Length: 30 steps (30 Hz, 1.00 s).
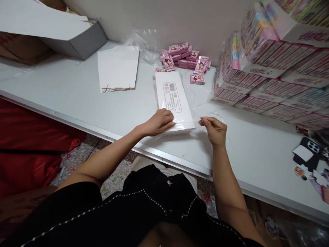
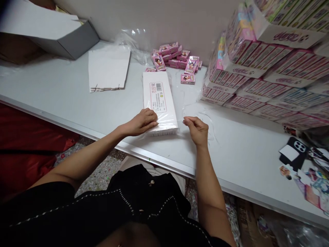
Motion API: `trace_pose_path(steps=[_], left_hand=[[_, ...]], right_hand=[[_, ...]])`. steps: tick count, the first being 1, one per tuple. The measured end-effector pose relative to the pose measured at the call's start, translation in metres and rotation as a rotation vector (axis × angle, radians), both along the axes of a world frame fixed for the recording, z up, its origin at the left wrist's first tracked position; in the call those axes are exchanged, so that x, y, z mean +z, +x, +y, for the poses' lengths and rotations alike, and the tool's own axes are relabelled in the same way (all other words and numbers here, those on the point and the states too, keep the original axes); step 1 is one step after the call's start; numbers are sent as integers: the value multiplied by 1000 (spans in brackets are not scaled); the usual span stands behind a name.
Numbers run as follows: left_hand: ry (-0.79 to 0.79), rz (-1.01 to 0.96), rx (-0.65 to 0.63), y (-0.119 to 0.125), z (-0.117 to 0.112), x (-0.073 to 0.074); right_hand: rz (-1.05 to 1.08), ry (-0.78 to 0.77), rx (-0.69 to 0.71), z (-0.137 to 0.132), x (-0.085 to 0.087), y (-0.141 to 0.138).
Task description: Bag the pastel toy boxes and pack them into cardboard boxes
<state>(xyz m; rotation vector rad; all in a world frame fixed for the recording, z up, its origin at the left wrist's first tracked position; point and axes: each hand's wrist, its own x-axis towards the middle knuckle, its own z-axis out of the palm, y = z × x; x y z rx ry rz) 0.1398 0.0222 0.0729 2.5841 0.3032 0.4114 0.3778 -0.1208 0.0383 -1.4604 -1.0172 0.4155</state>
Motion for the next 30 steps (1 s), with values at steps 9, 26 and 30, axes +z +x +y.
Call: trace_pose_path(steps=[9, 26, 30], left_hand=[[-31, -11, 8, 2, -2, 3], [-33, -49, 46, 4, -4, -4], [-20, -38, 47, 5, -5, -3]], right_hand=[[265, -78, -7, 37, -28, -11], [241, -524, 39, 51, -38, -16], [-73, -623, 32, 51, -32, 3]])
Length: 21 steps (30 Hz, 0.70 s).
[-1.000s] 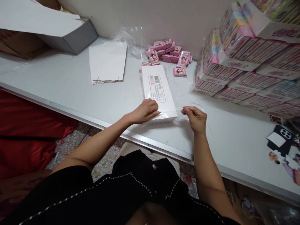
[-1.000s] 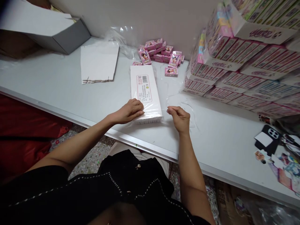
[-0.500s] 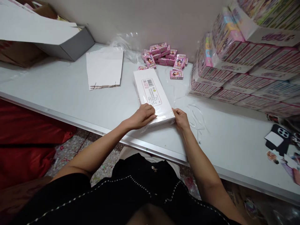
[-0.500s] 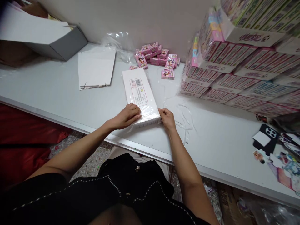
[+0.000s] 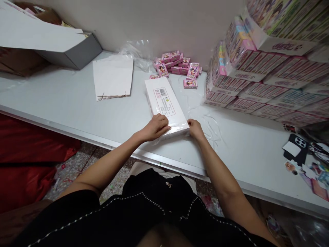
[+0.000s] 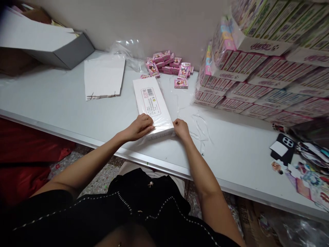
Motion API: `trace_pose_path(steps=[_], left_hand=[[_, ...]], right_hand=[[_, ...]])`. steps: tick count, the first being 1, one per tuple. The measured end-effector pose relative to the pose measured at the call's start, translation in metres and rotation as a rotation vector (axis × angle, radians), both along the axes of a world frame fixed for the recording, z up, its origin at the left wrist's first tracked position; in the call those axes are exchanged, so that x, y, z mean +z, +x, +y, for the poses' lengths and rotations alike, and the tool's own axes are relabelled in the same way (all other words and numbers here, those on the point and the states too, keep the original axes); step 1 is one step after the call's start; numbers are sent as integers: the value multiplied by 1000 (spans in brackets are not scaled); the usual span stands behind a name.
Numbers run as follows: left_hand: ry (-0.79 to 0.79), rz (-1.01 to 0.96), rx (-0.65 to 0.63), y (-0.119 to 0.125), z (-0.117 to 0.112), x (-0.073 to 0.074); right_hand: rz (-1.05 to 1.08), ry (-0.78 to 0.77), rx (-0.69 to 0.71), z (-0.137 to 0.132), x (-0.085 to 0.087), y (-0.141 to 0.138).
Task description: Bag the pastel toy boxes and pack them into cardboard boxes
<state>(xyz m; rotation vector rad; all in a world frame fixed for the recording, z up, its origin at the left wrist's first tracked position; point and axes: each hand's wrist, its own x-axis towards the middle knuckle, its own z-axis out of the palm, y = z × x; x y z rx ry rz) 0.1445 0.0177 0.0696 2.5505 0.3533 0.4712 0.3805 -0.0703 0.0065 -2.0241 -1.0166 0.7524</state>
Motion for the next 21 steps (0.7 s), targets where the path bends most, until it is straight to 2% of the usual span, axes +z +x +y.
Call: trace_pose_path(steps=[2, 5, 7, 8, 10, 12, 13, 14, 16, 18, 20, 21], left_hand=[[5, 0, 0, 0, 0, 0], [9, 6, 0, 0, 0, 0], [8, 10, 0, 0, 0, 0], [7, 9, -1, 0, 1, 1], [5, 0, -2, 0, 1, 1], [2, -14, -3, 0, 0, 0], [0, -21, -4, 0, 0, 0], [-1, -29, -4, 0, 0, -1], [1, -44, 2, 1, -1, -4], [2, -72, 23, 2, 0, -5], [-47, -125, 25, 3, 3, -5], [-111, -163, 9, 2, 5, -4]], right_hand=[[-90, 26, -83, -5, 8, 9], [-15, 313, -226, -21, 18, 8], [154, 471, -147, -33, 19, -3], [204, 476, -71, -39, 17, -10], [175, 328, 58, -48, 13, -22], [14, 120, 106, -53, 13, -28], [-100, 68, 86, -54, 15, -29], [-229, 72, 46, -54, 19, -30], [-497, 237, 2, -52, 30, -33], [-717, 416, 153, -49, 40, -42], [-837, 468, 401, -47, 45, -54], [-871, 459, 480, -46, 45, -60]])
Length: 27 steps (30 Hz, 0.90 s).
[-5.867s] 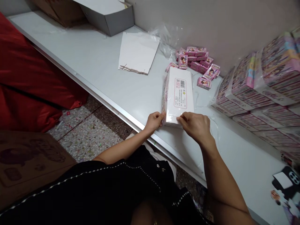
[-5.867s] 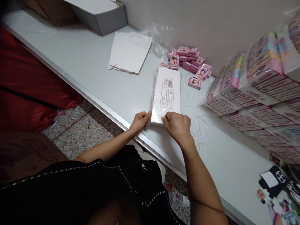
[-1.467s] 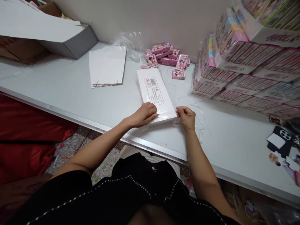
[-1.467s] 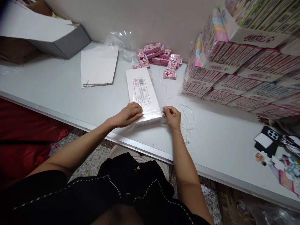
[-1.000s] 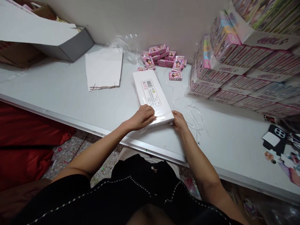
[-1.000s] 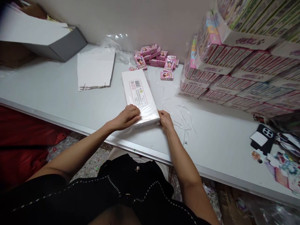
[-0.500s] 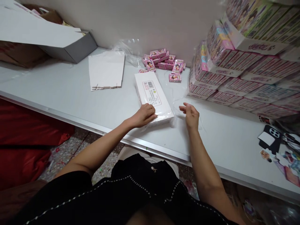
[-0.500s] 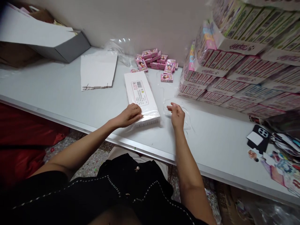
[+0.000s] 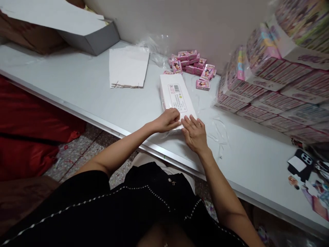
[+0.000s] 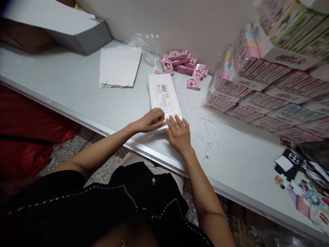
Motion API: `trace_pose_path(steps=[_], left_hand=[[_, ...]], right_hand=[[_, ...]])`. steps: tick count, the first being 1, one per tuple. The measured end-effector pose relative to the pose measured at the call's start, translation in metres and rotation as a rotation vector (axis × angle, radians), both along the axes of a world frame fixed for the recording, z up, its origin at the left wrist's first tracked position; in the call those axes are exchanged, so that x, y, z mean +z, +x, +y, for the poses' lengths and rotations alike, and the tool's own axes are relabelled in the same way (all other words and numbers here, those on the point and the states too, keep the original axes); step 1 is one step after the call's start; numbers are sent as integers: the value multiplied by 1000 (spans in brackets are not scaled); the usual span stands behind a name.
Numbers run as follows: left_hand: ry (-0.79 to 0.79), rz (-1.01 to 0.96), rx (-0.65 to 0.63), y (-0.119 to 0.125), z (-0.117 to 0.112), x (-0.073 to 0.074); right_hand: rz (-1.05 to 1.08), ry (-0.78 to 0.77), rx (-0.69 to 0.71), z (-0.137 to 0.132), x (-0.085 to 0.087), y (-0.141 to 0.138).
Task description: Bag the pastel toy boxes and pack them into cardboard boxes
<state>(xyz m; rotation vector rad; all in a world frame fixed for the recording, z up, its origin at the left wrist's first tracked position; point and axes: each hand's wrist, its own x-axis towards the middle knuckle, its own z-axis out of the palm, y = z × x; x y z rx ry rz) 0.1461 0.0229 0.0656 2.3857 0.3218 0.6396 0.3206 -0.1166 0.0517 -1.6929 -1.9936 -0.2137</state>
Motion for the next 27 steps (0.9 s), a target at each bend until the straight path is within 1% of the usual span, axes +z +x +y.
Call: trace_pose_path(steps=[2, 3, 4, 6, 7, 8, 9, 10, 11, 13, 15, 16, 19, 22, 24, 27], left_hand=[[-181, -129, -19, -6, 5, 2], [-276, -221, 21, -12, 7, 2], [-362, -319, 115, -18, 7, 0], [-512, -473, 418, -34, 0, -8], [-606, -499, 563, -41, -7, -14], [-723, -489, 661, -47, -17, -22], [-845, -457, 697, -52, -27, -29], [-949, -432, 680, -54, -38, -35], [-1017, -430, 630, -55, -49, -41], [-1054, -504, 527, -52, -67, -47], [-1074, -631, 489, -44, -79, -49], [-1116, -686, 490, -39, -83, -49], [-1316, -793, 567, -24, -92, -50], [-1475, -838, 703, -11, -97, -51], [-1534, -834, 761, -5, -97, -49], [-1571, -811, 812, 3, -92, -46]], right_hand=[[-53, -12, 5, 0, -3, -8], [-61, -4, -11, 0, -5, -10], [-63, 3, -20, 1, -6, -11], [-56, 13, -22, 1, -8, -11], [-49, 14, -19, 2, -8, -10], [-42, 13, -17, 2, -7, -10], [-36, 13, -16, 2, -7, -10], [-32, 12, -14, 3, -6, -10], [-30, 12, -14, 3, -6, -10], [-34, 10, -14, 3, -5, -11], [-43, 6, -17, 3, -5, -12], [-46, 5, -21, 3, -5, -13], [-45, 7, -28, 3, -6, -13], [-41, 19, -22, 2, -7, -14], [-51, 36, -16, 2, -7, -15], [-74, 63, -10, 3, -7, -15]])
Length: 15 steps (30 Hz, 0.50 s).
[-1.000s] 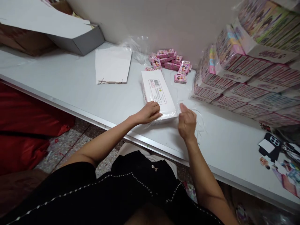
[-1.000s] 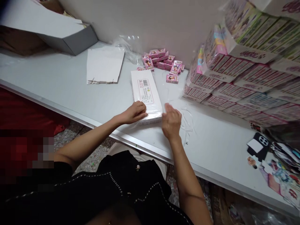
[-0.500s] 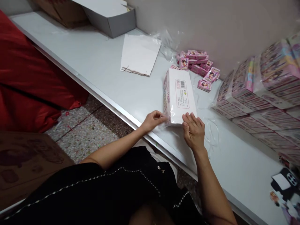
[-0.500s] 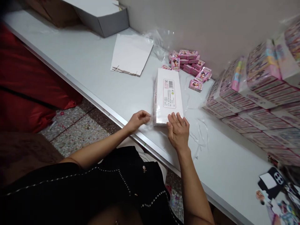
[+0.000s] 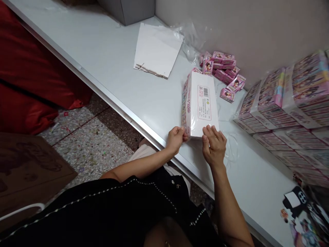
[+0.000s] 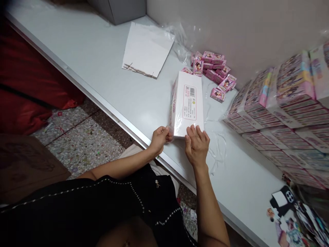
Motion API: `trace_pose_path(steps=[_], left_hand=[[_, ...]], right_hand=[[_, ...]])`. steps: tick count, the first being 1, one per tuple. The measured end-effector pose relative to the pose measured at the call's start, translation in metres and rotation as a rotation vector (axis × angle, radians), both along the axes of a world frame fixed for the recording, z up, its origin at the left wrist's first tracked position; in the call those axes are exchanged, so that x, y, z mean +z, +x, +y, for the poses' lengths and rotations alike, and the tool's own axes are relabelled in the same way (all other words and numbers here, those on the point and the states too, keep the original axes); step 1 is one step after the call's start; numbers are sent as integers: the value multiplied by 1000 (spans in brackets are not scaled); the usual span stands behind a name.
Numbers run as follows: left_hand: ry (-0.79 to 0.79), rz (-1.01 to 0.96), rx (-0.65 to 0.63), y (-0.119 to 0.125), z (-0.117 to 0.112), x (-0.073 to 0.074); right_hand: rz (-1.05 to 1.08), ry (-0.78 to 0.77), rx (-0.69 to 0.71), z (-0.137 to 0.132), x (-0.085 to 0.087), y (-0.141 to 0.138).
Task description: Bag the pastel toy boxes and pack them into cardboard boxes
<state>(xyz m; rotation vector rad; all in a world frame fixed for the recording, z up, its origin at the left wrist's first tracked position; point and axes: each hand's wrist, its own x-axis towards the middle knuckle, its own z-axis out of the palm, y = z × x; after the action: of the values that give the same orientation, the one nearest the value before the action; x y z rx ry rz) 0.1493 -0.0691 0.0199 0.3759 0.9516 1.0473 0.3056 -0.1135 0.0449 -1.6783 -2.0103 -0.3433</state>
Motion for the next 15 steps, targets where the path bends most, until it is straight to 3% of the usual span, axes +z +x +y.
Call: trace_pose_path(steps=[5, 10, 13, 15], left_hand=[[20, 334, -67, 6, 9, 4], [264, 749, -65, 0, 13, 8], [386, 772, -101, -7, 20, 8], [303, 650, -114, -14, 26, 6]], right_hand=[[5, 20, 4, 2, -1, 0], [36, 3, -10, 2, -3, 1], [42, -6, -16, 2, -3, 2], [39, 2, -21, 2, -3, 2]])
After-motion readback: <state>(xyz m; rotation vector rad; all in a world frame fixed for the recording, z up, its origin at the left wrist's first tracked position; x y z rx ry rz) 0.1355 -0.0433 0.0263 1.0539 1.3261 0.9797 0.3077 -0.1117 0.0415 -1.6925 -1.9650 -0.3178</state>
